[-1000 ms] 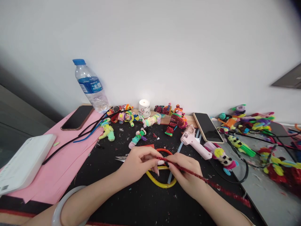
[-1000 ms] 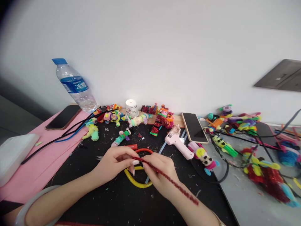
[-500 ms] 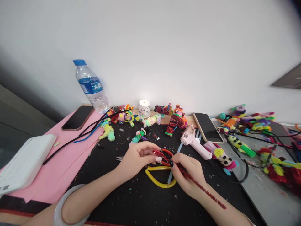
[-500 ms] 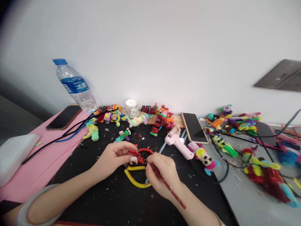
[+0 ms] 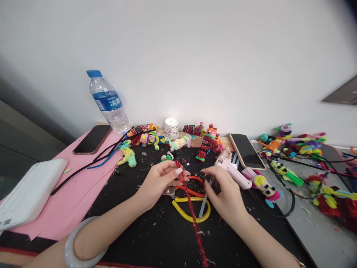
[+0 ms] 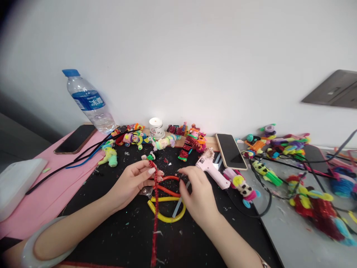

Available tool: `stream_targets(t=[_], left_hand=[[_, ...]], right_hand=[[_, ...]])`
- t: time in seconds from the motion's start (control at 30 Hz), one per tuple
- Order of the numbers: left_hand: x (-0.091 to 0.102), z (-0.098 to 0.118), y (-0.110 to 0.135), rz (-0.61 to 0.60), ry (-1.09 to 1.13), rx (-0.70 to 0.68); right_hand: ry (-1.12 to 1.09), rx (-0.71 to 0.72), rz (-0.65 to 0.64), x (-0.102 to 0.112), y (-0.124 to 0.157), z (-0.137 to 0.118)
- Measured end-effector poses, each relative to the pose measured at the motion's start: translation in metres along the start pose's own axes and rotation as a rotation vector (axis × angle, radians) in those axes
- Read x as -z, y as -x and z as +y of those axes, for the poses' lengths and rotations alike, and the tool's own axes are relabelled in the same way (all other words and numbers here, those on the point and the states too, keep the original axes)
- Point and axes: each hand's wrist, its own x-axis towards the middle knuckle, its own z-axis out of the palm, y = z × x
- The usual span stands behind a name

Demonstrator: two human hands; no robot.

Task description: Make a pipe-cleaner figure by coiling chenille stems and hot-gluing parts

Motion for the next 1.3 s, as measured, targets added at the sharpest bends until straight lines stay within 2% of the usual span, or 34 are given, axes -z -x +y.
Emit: stream_targets(t=[0.13, 0.23, 0.33, 0.53, 0.7, 0.8, 0.93, 1.13, 1.3], left_hand=[[0.001, 0.002, -0.001, -0.01, 0.064, 0.003], [0.002, 0.002, -0.001, -0.006, 0.088, 0.008], [0.003, 0.001, -0.001, -0.003, 0.117, 0.014], [0.004, 0.001, -0.002, 0.002, 0.175, 0.05], [0.006, 0.001, -0.003, -0.015, 0.211, 0.062], [0.005, 0.001, -0.003, -0.021, 0.222, 0.061], [0.004, 0.002, -0.002, -0.008, 0.226, 0.065], [0.004, 0.003, -0.002, -0.008, 0.213, 0.049], [0.004, 0.001, -0.002, 0.0, 0.207, 0.061]], right_hand=[[0.384, -0.199, 0.091, 0.006, -0.007, 0.015], [0.626, -0.369, 0.047, 0.01, -0.008, 0.028], [0.702, -0.406, 0.01, 0.013, -0.006, 0.041], [0.674, -0.432, -0.03, 0.017, -0.005, 0.057], [0.622, -0.515, -0.125, 0.023, -0.009, 0.055], [0.594, -0.558, -0.131, 0.027, -0.013, 0.051], [0.553, -0.602, -0.035, 0.032, -0.017, 0.045], [0.434, -0.554, 0.131, 0.035, -0.018, 0.043], [0.309, -0.574, 0.24, 0.036, -0.018, 0.041]])
